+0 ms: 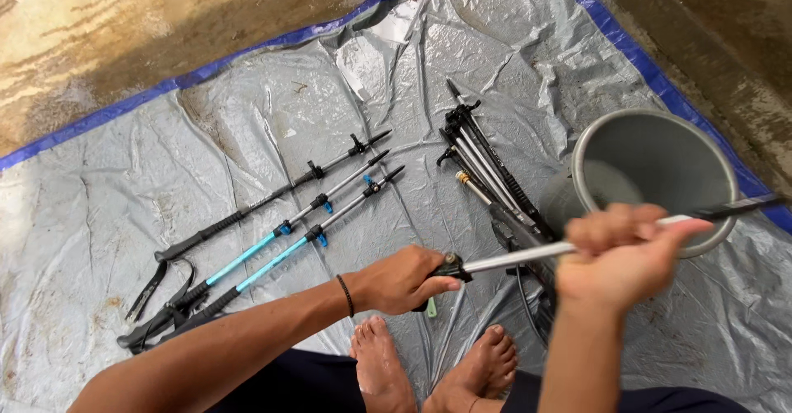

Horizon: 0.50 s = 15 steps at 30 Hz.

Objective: The person scrubs a hiking pole with a toothbrush, then uses a pressure washer to rinse the pole and other equipment. They disassemble a pole, scrub the parts, and rinse them with the pressure washer.

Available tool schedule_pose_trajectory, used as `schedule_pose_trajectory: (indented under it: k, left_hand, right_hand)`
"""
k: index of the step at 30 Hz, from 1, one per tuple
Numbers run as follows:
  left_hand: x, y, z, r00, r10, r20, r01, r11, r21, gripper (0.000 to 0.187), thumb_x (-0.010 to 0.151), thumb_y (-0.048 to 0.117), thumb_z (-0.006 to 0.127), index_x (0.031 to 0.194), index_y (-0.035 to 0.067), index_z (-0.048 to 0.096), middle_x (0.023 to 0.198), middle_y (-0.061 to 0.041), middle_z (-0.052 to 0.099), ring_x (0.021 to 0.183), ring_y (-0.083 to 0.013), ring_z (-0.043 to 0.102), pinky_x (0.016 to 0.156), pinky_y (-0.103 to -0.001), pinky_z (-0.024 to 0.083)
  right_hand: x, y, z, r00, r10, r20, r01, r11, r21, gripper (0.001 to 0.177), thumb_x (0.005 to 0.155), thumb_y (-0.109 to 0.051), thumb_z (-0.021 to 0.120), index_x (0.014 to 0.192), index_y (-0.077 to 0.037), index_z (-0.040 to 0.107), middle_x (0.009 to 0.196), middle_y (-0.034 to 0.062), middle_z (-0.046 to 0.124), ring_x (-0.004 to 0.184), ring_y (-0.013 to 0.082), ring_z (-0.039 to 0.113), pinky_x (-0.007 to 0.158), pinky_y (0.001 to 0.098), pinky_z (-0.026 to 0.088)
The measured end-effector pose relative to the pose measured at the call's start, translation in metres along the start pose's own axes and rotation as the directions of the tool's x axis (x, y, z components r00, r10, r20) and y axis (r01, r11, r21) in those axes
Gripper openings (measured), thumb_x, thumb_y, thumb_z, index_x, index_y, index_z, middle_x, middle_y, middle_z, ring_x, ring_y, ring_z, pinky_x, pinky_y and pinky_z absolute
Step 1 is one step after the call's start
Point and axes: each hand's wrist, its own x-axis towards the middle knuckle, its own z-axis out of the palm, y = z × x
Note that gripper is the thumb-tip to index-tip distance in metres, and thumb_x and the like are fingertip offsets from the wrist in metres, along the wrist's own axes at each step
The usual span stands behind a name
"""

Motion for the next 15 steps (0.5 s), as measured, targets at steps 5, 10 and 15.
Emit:
schedule_pose_trajectory:
  k: [5,10,15]
  left_hand:
    - [0.004,-0.021,0.0,1.0,0.019,0.024,-0.021,0.997,0.077,0.059,0.111,0.057,0.036,0.096,0.005,0.057,0.081,-0.013,0.061,0.064,-0.0348,0.058,0.063,-0.047,0.045]
    - [0.012,-0.009,-0.007,1.0,0.001,-0.023,0.003,0.983,0.183,0.063,0.11,0.06,0.031,0.089,0.006,0.054,0.077,-0.013,0.059,0.063,-0.0355,0.057,0.062,-0.049,0.045]
    - [0.002,0.007,-0.005,0.988,-0.115,-0.107,0.125,0.988,0.092,0.051,0.113,0.043,0.053,0.08,0.005,0.052,0.071,-0.02,0.056,0.067,-0.0481,0.062,0.061,-0.048,0.051]
  right_hand:
    - [0.015,-0.023,-0.02,0.977,-0.191,-0.096,0.186,0.981,-0.061,0.052,0.081,-0.072,0.063,0.074,-0.024,0.044,0.061,-0.0071,0.021,0.05,0.0074,0.008,0.05,0.0292,0.008]
    - [-0.006,0.032,0.012,0.975,-0.098,-0.198,0.127,0.982,0.138,0.053,0.081,-0.07,0.059,0.086,-0.018,0.068,0.053,-0.0016,0.039,0.047,0.0098,0.036,0.054,0.0295,0.028]
    - [-0.04,0.103,0.014,0.962,0.245,-0.125,-0.238,0.969,0.065,0.056,0.106,-0.061,0.053,0.066,-0.026,0.034,0.053,-0.007,0.013,0.04,0.0115,0.018,0.036,0.0299,0.021]
